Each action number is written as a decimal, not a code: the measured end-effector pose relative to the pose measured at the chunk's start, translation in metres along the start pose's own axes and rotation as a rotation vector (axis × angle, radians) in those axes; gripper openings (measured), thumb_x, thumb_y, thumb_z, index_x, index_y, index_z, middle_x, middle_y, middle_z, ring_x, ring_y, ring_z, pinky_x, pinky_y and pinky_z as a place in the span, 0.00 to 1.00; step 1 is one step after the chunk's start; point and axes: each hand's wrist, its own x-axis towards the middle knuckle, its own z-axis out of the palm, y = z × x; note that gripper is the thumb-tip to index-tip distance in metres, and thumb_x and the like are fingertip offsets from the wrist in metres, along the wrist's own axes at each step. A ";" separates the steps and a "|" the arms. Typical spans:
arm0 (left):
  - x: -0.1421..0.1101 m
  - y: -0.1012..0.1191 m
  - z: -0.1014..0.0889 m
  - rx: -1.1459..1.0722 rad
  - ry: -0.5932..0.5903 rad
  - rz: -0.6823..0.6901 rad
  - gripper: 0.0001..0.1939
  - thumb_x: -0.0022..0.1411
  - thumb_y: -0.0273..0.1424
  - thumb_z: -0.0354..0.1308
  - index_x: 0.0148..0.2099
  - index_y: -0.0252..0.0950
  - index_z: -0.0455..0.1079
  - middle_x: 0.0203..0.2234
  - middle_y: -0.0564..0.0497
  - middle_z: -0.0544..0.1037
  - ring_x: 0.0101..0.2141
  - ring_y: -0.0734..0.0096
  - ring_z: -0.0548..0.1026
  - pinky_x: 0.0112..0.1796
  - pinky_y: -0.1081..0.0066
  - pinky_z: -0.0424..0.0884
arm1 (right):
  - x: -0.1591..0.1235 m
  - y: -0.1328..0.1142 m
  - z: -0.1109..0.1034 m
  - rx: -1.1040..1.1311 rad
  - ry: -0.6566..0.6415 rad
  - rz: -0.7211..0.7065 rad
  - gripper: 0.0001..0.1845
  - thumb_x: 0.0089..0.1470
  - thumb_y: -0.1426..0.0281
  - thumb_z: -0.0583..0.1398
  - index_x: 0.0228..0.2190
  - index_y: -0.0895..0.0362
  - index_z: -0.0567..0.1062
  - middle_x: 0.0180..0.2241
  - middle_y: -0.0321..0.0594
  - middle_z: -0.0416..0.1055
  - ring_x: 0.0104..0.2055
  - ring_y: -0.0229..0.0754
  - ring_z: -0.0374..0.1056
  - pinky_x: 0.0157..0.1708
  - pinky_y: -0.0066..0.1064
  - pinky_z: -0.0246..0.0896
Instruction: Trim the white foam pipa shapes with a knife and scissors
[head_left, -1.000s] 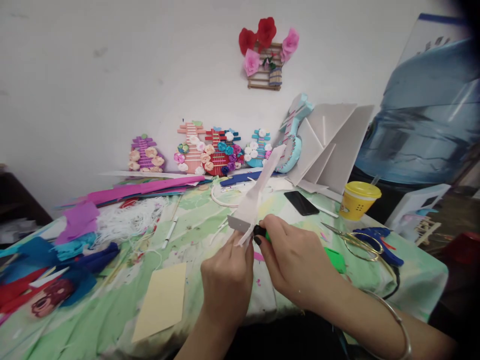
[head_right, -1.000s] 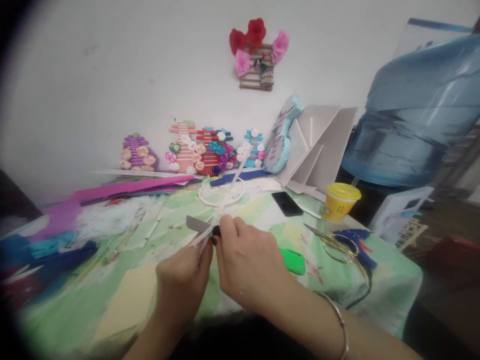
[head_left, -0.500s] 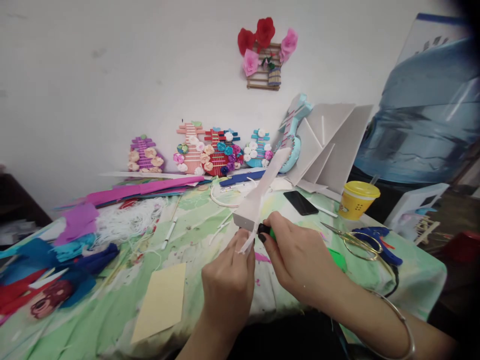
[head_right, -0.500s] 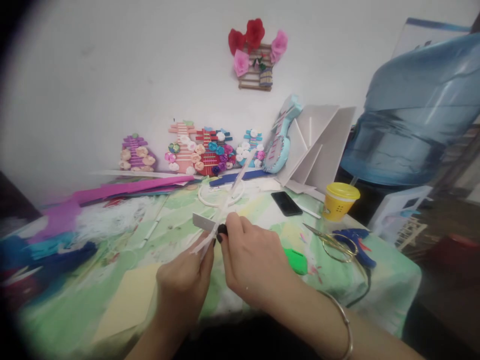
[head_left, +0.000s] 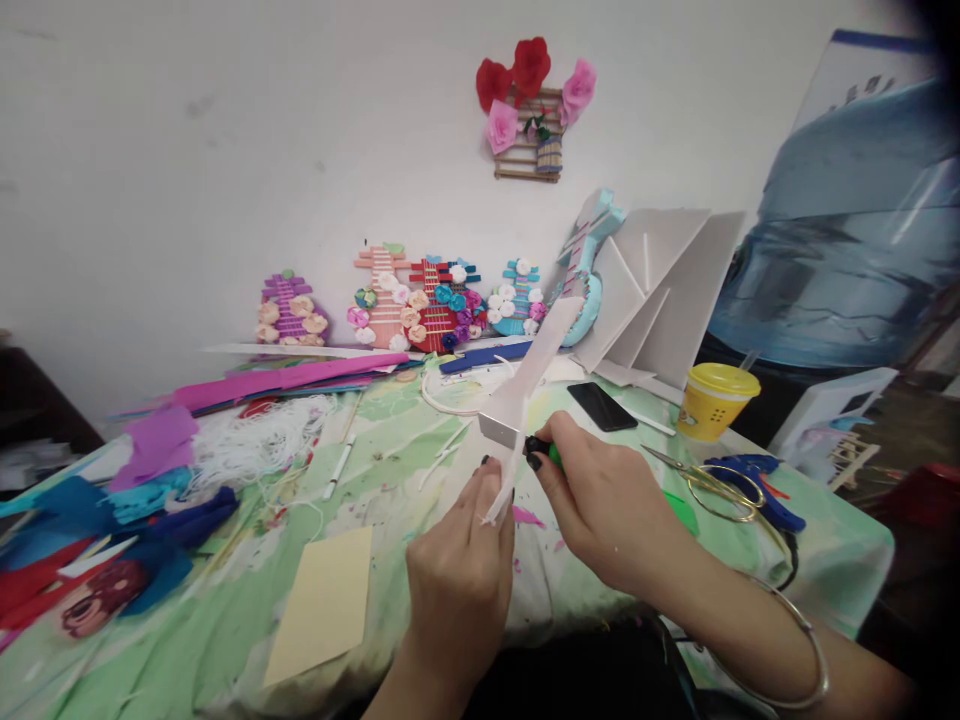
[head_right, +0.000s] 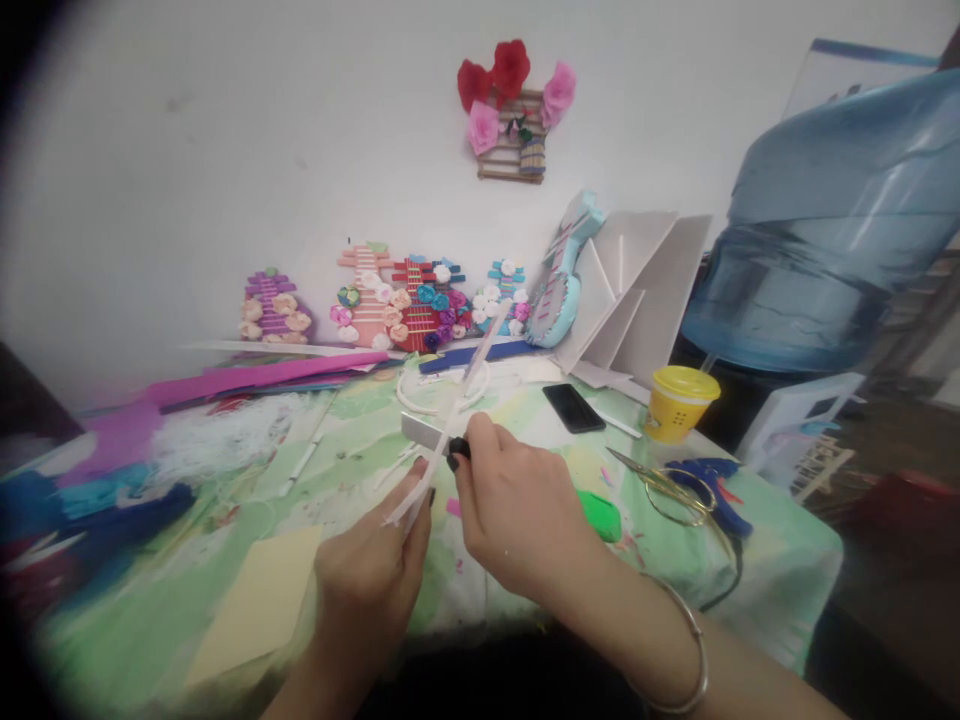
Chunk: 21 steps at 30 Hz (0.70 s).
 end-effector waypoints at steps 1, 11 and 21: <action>-0.001 0.000 0.000 0.005 -0.003 -0.006 0.15 0.56 0.20 0.55 0.48 0.25 0.67 0.40 0.39 0.77 0.40 0.64 0.76 0.39 0.72 0.73 | 0.000 0.000 0.000 0.006 0.002 0.000 0.06 0.59 0.68 0.45 0.34 0.57 0.60 0.29 0.40 0.68 0.26 0.41 0.63 0.24 0.30 0.45; -0.004 0.001 -0.003 0.028 0.010 -0.027 0.16 0.56 0.20 0.56 0.48 0.23 0.67 0.40 0.39 0.77 0.40 0.65 0.76 0.40 0.73 0.72 | -0.004 0.006 -0.002 0.019 -0.013 0.021 0.07 0.59 0.67 0.46 0.34 0.56 0.60 0.28 0.39 0.67 0.25 0.41 0.63 0.24 0.30 0.45; -0.011 0.002 -0.003 0.066 0.031 -0.004 0.22 0.55 0.20 0.57 0.53 0.27 0.64 0.39 0.40 0.78 0.38 0.65 0.77 0.40 0.73 0.72 | 0.007 0.005 -0.003 0.011 0.021 0.004 0.08 0.59 0.68 0.45 0.35 0.58 0.62 0.28 0.40 0.68 0.26 0.40 0.62 0.24 0.29 0.43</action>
